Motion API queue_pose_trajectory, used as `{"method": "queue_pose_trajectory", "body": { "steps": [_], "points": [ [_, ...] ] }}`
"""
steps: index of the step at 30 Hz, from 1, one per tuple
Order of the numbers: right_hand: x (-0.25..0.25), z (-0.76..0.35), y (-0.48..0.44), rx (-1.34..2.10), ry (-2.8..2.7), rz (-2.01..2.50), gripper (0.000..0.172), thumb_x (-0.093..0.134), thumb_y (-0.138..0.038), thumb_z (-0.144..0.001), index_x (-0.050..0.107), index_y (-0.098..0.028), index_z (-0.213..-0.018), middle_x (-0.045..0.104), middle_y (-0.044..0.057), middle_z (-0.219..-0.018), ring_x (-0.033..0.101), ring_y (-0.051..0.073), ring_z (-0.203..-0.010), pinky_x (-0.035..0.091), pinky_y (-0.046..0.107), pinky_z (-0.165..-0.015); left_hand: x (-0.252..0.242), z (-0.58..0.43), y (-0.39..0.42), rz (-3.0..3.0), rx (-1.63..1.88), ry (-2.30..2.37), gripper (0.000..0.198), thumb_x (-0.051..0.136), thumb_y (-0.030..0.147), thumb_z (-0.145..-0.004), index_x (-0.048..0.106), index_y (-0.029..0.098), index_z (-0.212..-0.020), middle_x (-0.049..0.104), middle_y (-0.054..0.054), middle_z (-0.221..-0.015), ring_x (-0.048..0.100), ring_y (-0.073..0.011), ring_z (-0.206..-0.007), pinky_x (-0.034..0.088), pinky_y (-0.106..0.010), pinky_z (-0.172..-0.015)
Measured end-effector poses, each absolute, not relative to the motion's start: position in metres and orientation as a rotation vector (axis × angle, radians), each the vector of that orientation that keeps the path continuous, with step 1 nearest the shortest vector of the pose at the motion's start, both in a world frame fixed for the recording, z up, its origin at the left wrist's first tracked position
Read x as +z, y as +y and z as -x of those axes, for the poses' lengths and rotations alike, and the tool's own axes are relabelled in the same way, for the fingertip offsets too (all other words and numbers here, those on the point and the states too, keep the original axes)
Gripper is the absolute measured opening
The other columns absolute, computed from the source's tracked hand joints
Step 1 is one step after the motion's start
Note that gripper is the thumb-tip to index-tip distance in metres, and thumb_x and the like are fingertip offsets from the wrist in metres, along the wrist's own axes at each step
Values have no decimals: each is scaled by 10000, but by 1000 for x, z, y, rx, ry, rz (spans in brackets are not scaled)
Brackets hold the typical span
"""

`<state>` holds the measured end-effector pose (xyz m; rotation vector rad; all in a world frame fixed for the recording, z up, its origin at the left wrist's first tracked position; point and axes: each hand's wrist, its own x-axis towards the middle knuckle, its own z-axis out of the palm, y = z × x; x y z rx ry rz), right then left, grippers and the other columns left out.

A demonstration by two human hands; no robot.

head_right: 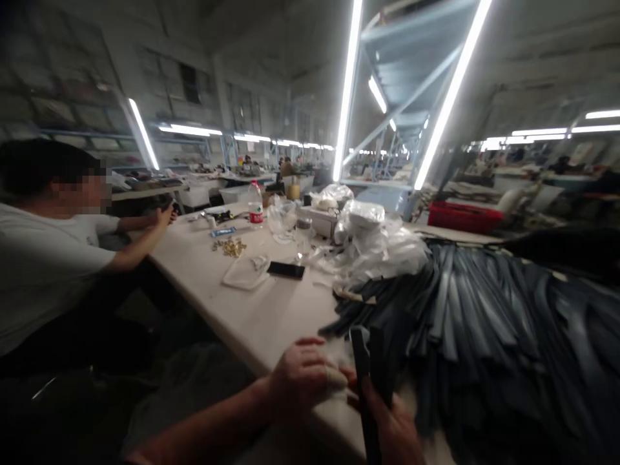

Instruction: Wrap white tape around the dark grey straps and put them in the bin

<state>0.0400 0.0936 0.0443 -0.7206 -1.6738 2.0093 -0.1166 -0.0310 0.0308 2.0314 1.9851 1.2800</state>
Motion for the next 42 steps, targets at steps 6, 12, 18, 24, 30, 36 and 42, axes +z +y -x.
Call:
{"method": "queue_pose_trajectory", "body": {
  "steps": [6, 12, 18, 24, 30, 36, 42],
  "points": [
    [49, -36, 101, 1878, -1592, 579, 416, 797, -595, -731, 773, -192, -831, 762, 79, -938, 704, 236, -879, 560, 386, -869, 43, 102, -50, -2334, 1392, 1957, 236, 516, 289, -944, 725, 271, -1053, 765, -30, -1086, 687, -133, -1004, 329, -348, -1148],
    [57, -39, 106, 1763, -1572, 550, 358, 782, -539, -771, 769, -189, -846, 752, 48, -917, 683, 200, -856, 527, 366, -888, 16, 81, -64, -2502, 1068, 1463, 302, 554, 395, -922, 685, 236, -1143, 753, -50, -1109, 690, -154, -997, 385, -334, -1114],
    [52, -42, 114, 1820, -1583, 587, 408, 797, -568, -734, 771, -178, -850, 759, 56, -887, 699, 198, -816, 566, 340, -800, -16, 91, -40, -2334, 1007, 1765, 225, 508, 215, -938, 724, 209, -1003, 750, -78, -1029, 681, -187, -979, 501, -343, -931],
    [53, -68, 112, 2189, -1554, 616, 386, 796, -551, -754, 738, -175, -818, 726, 112, -1146, 676, 132, -596, 570, 254, -570, 9, 106, -43, -1939, 1519, 1807, 185, 568, 193, -900, 719, 198, -1006, 755, -52, -948, 705, -156, -862, 542, -282, -803],
    [52, -88, 92, 2455, -1572, 472, 376, 728, -569, -816, 726, -195, -850, 764, 96, -935, 644, 157, -567, 505, 266, -542, 57, 121, -29, -2436, 1444, 2099, 113, 609, 238, -913, 715, 227, -952, 771, -21, -985, 694, -148, -923, 434, -362, -1012],
    [55, -90, 62, 2447, -1758, 253, 342, 678, -518, -888, 746, -186, -938, 740, 59, -882, 637, 134, -592, 505, 265, -631, 79, 119, 0, -2627, 1363, 2117, 190, 529, 236, -960, 714, 242, -915, 773, 8, -961, 694, -126, -901, 395, -338, -1033],
    [54, -92, 54, 2493, -1861, 169, 401, 651, -522, -909, 766, -144, -976, 708, 55, -825, 612, 98, -545, 463, 211, -546, 85, 144, 33, -2604, 1272, 2203, 187, 553, 273, -959, 737, 262, -923, 773, 16, -993, 687, -135, -930, 370, -342, -1040]
  ]
}}
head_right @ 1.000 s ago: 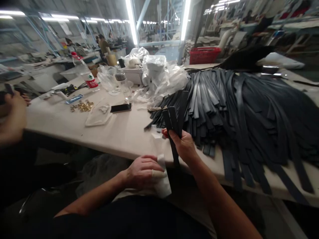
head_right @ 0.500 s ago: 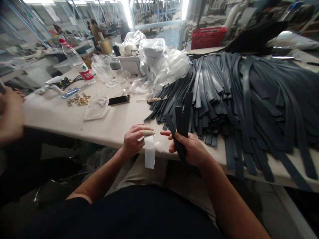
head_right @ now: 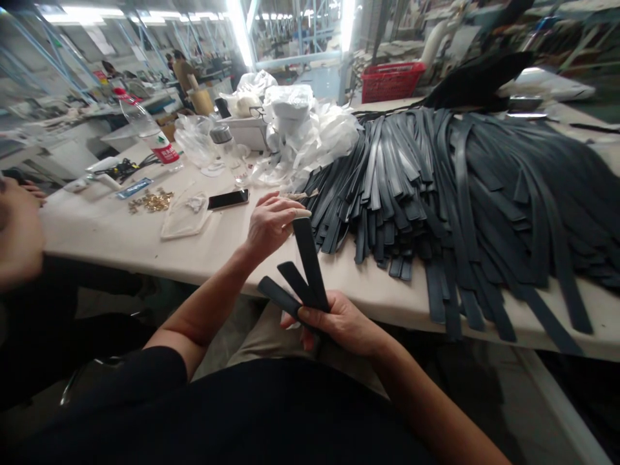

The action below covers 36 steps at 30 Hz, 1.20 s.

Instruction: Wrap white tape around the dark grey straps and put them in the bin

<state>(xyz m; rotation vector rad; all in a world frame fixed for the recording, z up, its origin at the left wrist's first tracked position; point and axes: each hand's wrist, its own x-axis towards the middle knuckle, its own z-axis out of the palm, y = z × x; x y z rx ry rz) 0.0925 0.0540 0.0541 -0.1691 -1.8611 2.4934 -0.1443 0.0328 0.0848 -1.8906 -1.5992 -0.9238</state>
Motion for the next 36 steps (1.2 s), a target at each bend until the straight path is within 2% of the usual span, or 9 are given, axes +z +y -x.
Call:
{"method": "queue_pose_trajectory", "body": {
  "steps": [8, 12, 15, 17, 19, 23, 26, 30, 36],
  "points": [
    [66, -101, 71, 2439, -1860, 272, 389, 645, -503, -920, 770, -145, -1005, 651, 19, -607, 571, 98, -504, 430, 205, -535, 67, 212, 72, 1784, -859, -1997, 175, 611, 224, -897, 779, 256, -937, 768, -38, -1011, 682, -210, -972, 400, -375, -1001],
    [75, -91, 74, 2443, -1882, 295, 389, 665, -502, -904, 778, -140, -994, 667, 30, -618, 565, 97, -493, 428, 205, -513, 58, 237, 90, 1626, -840, -2283, 224, 585, 194, -877, 783, 236, -973, 756, -70, -1026, 677, -251, -1003, 450, -356, -925],
    [76, -79, 80, 2390, -1827, 418, 418, 688, -519, -882, 775, -138, -1030, 637, 14, -552, 548, 97, -493, 426, 194, -504, 56, 255, 97, 1633, -830, -2463, 267, 608, 184, -835, 763, 214, -1051, 730, -89, -1134, 652, -271, -1083, 447, -368, -963],
    [75, -70, 87, 2340, -1762, 522, 449, 692, -541, -871, 771, -140, -1058, 622, 7, -526, 543, 95, -494, 426, 186, -499, 59, 266, 93, 1791, -995, -2468, 369, 664, 183, -771, 724, 200, -1134, 689, -91, -1241, 609, -271, -1175, 427, -380, -1021],
    [72, -61, 95, 2287, -1686, 597, 457, 715, -553, -843, 778, -145, -1039, 649, 17, -566, 539, 92, -491, 445, 190, -501, 63, 272, 79, 1841, -1428, -2371, 424, 674, 230, -756, 686, 207, -1179, 663, -84, -1286, 586, -256, -1216, 450, -374, -1007],
    [67, -50, 103, 2245, -1573, 682, 457, 803, -549, -740, 790, -151, -965, 726, 49, -733, 525, 79, -485, 497, 207, -517, 62, 244, 26, 1245, -2317, -2022, 363, 501, 511, -886, 698, 227, -1000, 730, -77, -1084, 676, -196, -1009, 519, -314, -836],
    [64, -47, 100, 2261, -1573, 697, 469, 806, -553, -733, 790, -143, -959, 702, 38, -661, 520, 83, -469, 477, 203, -483, 51, 183, -17, 1552, -2378, -2199, 465, 595, 630, -818, 718, 187, -888, 750, -87, -910, 688, -195, -883, 514, -318, -817],
    [64, -46, 93, 2193, -1643, 662, 441, 789, -549, -761, 786, -145, -937, 660, 19, -566, 520, 99, -456, 435, 208, -440, 35, 104, -45, 2140, -2142, -2433, 463, 801, 494, -705, 720, 197, -1049, 743, -69, -1013, 672, -213, -921, 495, -311, -835],
    [73, -52, 94, 2069, -1772, 603, 449, 780, -574, -757, 784, -152, -909, 763, 96, -1026, 480, 45, -405, 517, 251, -488, 25, 65, -44, 1856, -2413, -2472, 246, 681, 418, -844, 754, 185, -875, 703, -24, -778, 607, -144, -717, 465, -262, -707]
  ]
}}
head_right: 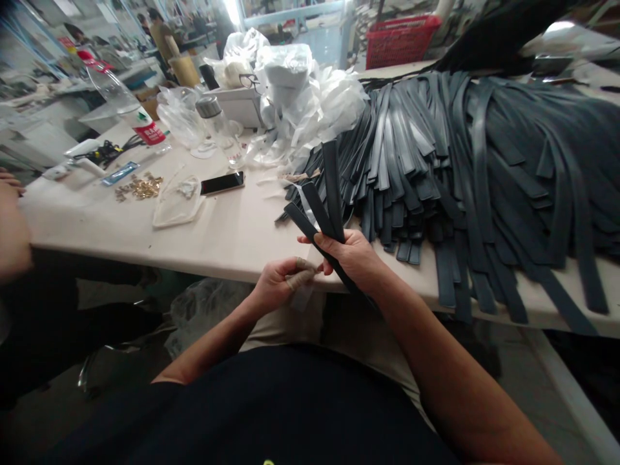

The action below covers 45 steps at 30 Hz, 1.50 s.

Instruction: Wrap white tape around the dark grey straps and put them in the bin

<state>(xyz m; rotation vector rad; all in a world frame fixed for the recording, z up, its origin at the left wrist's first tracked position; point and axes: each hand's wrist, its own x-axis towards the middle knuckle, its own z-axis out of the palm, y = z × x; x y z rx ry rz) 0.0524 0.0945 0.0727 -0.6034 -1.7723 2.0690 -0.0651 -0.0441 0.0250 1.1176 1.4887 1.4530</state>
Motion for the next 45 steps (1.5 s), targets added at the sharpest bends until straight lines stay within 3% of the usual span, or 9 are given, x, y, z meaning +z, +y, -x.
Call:
{"method": "queue_pose_trajectory", "body": {
  "steps": [5, 10, 14, 21, 24, 27, 30, 35, 45],
  "points": [
    [74, -58, 100, 1975, -1807, 646, 467, 767, -561, -770, 782, -127, -942, 710, 17, -628, 444, 62, -382, 540, 258, -515, 17, 56, -50, -891, 1402, 1315, 261, 754, 423, -779, 745, 171, -844, 645, 10, -690, 532, -101, -627, 419, -226, -633],
    [71, -54, 102, 1907, -1844, 619, 466, 782, -575, -738, 765, -120, -835, 773, 108, -927, 471, 45, -388, 452, 215, -398, 12, 45, -50, -725, 1298, 1189, 355, 837, 456, -669, 769, 156, -846, 685, -21, -731, 571, -115, -648, 456, -244, -670],
    [71, -52, 103, 1902, -1812, 575, 444, 801, -561, -715, 749, -138, -840, 768, 103, -1019, 474, 39, -388, 445, 199, -366, 10, 37, -47, -693, 1123, 1141, 417, 831, 484, -662, 788, 141, -895, 723, -61, -747, 613, -139, -642, 490, -265, -658],
    [69, -55, 107, 1870, -1825, 561, 546, 780, -648, -686, 759, -136, -876, 760, 74, -927, 460, 40, -387, 449, 205, -358, 15, 30, -42, -736, 1113, 1160, 311, 810, 443, -699, 788, 145, -784, 752, -87, -797, 657, -176, -720, 514, -283, -751],
    [70, -70, 110, 1770, -1762, 666, 568, 770, -666, -700, 763, -139, -910, 712, 21, -755, 470, 50, -387, 548, 247, -464, 18, 29, -37, -673, 1249, 1101, 307, 822, 430, -688, 739, 138, -644, 708, -62, -689, 644, -157, -707, 497, -261, -757],
    [70, -102, 108, 1632, -1666, 810, 515, 743, -642, -762, 764, -168, -961, 634, -25, -597, 448, 70, -394, 604, 307, -586, 21, 27, -27, -517, 1420, 1034, 383, 881, 470, -595, 693, 136, -608, 649, -13, -610, 592, -105, -607, 485, -233, -683],
    [67, -145, 98, 1507, -1712, 943, 439, 647, -623, -863, 774, -203, -882, 521, -30, -447, 463, 112, -410, 557, 293, -532, 27, 26, -13, -325, 1553, 996, 469, 928, 504, -487, 676, 142, -647, 654, 4, -638, 599, -96, -591, 507, -237, -662],
    [48, -200, 64, 1588, -1809, 1081, 476, 634, -646, -837, 714, -205, -674, 651, 54, -593, 425, 102, -365, 300, 242, -305, 34, 20, 4, -242, 1606, 962, 506, 943, 492, -460, 692, 147, -732, 709, -14, -746, 655, -120, -655, 546, -269, -725],
    [32, -207, 48, 1652, -1808, 1129, 506, 631, -670, -818, 720, -181, -726, 647, 61, -628, 461, 111, -405, 348, 226, -330, 31, -1, 1, -353, 1465, 960, 454, 918, 490, -528, 690, 140, -704, 696, -10, -721, 648, -119, -658, 526, -244, -685]
  ]
}}
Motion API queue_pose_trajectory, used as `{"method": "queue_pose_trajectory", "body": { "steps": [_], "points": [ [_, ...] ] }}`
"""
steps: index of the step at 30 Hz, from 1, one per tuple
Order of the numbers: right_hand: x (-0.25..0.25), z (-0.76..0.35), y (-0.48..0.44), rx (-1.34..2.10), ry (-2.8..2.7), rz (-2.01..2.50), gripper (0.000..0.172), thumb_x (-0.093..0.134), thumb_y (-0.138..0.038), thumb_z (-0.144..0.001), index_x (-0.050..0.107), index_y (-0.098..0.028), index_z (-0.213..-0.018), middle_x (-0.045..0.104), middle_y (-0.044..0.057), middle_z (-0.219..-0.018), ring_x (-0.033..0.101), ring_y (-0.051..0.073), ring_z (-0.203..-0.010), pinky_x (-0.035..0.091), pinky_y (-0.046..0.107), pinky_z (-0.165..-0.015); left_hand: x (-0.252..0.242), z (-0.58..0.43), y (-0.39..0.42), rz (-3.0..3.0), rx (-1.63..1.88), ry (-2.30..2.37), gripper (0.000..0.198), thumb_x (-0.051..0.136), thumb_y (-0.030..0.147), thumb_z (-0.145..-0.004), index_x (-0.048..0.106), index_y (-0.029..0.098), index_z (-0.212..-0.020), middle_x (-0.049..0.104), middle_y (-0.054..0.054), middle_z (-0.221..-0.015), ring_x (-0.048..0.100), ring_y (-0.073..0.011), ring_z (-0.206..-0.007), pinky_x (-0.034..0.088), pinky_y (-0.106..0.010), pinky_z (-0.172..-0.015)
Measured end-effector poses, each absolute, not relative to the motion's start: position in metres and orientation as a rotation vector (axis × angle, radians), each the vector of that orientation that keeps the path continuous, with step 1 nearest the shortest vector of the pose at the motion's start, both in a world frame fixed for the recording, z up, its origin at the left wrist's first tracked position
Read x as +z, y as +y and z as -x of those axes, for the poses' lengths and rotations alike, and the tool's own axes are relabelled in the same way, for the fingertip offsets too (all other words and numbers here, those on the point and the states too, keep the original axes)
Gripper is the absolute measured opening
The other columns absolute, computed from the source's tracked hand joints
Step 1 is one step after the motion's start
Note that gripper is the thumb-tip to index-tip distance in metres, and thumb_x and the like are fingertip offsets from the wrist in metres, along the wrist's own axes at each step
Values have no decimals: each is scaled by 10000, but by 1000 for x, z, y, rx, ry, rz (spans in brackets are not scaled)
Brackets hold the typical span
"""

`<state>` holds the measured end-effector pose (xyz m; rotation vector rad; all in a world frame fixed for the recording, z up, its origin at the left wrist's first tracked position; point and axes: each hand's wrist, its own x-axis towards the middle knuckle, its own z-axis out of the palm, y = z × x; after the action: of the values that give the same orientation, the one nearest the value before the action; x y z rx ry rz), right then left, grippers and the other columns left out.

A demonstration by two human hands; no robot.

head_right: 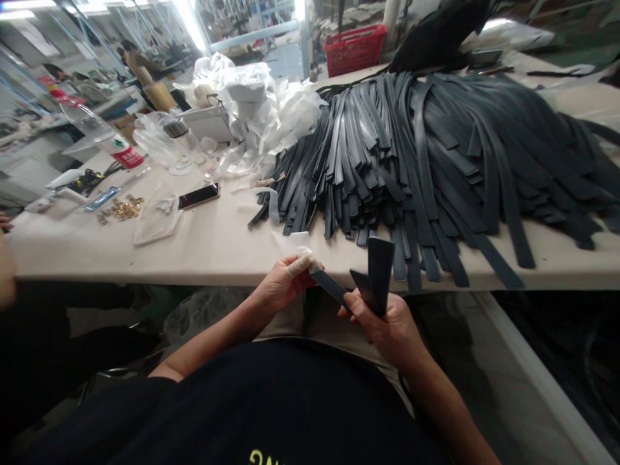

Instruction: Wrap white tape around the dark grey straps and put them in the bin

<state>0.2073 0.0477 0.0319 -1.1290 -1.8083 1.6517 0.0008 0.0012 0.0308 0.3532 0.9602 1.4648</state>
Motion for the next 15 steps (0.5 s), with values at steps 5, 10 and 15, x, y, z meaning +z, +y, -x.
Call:
{"method": "queue_pose_trajectory", "body": {
  "steps": [5, 10, 15],
  "points": [
    [32, -204, 51, 1540, -1892, 1156, 531, 599, -682, -833, 729, -175, -741, 630, 51, -629, 468, 122, -433, 367, 237, -360, 32, -5, -2, -359, 1430, 956, 419, 923, 459, -537, 704, 143, -704, 688, -1, -687, 632, -103, -601, 528, -233, -661],
    [34, -190, 57, 1409, -2025, 1060, 496, 575, -632, -881, 729, -178, -752, 668, 68, -691, 572, 179, -577, 442, 273, -481, 31, -11, -5, -439, 1448, 1019, 390, 917, 427, -560, 745, 129, -743, 725, -31, -733, 663, -129, -663, 531, -252, -735],
    [28, -197, 56, 1828, -1958, 962, 571, 601, -699, -830, 708, -149, -939, 703, 86, -804, 552, 151, -516, 473, 285, -484, 27, -2, -9, -453, 1559, 1027, 354, 904, 406, -584, 750, 123, -729, 731, -34, -720, 665, -137, -669, 523, -271, -758]
  ]
}}
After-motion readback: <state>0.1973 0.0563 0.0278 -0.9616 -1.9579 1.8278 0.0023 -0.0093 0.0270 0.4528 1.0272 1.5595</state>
